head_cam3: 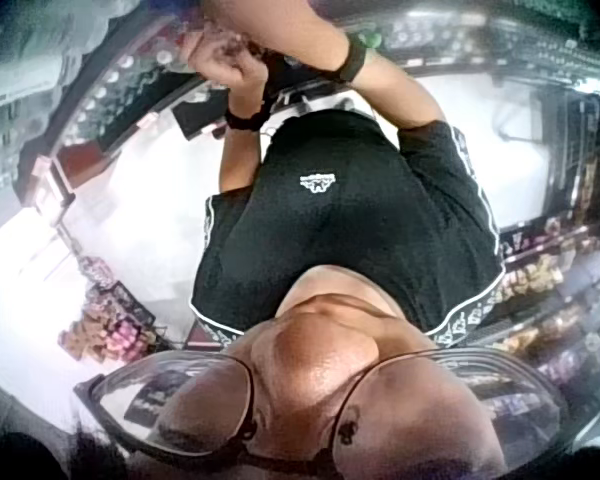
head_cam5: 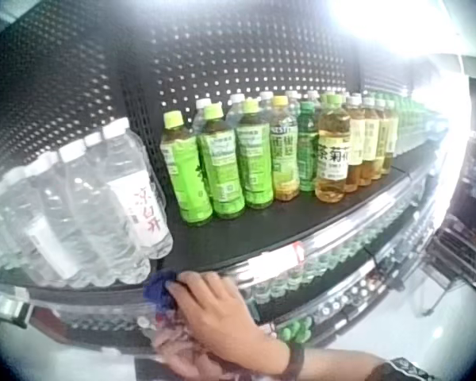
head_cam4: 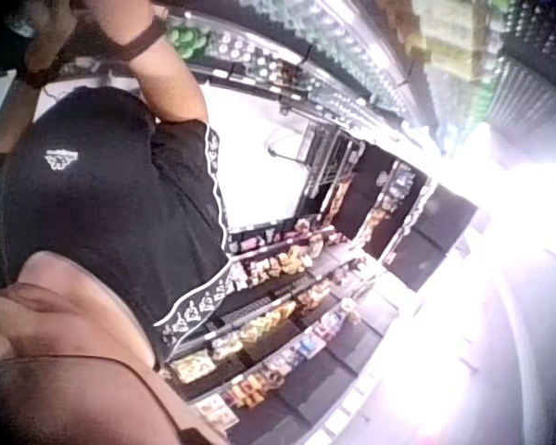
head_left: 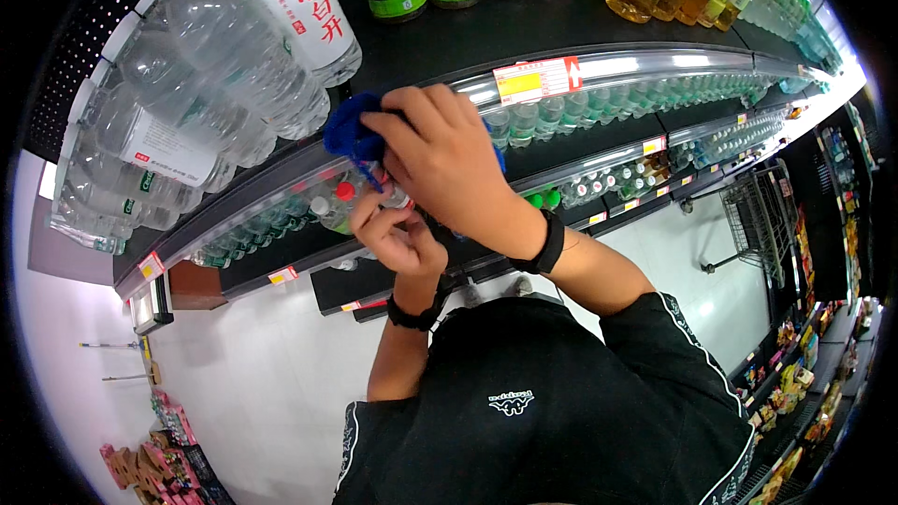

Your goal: The person wipes the edges and price tags of a store shelf with a cloth, moving along the beverage section.

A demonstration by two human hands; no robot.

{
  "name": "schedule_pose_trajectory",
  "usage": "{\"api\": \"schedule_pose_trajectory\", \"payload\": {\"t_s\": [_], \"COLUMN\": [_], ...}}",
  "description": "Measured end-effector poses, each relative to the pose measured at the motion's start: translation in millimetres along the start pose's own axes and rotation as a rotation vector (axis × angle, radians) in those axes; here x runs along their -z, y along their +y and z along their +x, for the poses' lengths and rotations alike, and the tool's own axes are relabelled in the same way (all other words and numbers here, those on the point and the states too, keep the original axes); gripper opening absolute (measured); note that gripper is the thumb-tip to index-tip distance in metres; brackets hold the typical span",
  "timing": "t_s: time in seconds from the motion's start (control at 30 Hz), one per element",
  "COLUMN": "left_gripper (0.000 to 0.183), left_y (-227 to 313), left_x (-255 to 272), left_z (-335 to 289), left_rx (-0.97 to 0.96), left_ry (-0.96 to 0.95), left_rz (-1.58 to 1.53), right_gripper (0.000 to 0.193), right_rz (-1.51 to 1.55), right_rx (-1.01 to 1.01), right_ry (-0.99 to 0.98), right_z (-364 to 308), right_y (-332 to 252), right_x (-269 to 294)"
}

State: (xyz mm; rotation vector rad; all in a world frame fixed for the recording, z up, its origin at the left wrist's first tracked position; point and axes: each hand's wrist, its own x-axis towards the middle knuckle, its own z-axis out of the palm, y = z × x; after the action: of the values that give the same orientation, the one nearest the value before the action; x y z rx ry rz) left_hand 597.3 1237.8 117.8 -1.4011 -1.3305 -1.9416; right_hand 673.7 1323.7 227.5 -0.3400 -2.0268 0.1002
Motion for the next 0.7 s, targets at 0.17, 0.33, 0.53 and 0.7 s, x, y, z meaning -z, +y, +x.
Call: {"api": "schedule_pose_trajectory", "payload": {"t_s": [0.17,0.33,0.53,0.7], "left_gripper": [0.015,0.014,0.017,0.021], "left_y": [-1.2,-5.4,-14.5,-15.2], "left_x": [15.6,15.8,2.6,-1.6], "left_z": [-0.6,1.8,7.7,13.8], "left_rx": [0.009,-0.010,-0.146,-0.165], "left_ry": [-0.125,-0.188,-0.180,-0.237], "left_rz": [-0.047,-0.046,-0.069,-0.037], "right_gripper": [0.048,0.045,0.040,0.038], "right_rz": [-0.008,-0.006,-0.043,-0.135], "right_rx": [0.039,0.060,0.003,0.006], "right_ry": [0.005,0.033,0.060,0.069], "right_z": [0.7,-5.5,-8.2,-12.1], "right_y": [-7.1,-2.0,6.0,22.2], "right_x": [-12.6,-0.6,9.6,25.9]}}
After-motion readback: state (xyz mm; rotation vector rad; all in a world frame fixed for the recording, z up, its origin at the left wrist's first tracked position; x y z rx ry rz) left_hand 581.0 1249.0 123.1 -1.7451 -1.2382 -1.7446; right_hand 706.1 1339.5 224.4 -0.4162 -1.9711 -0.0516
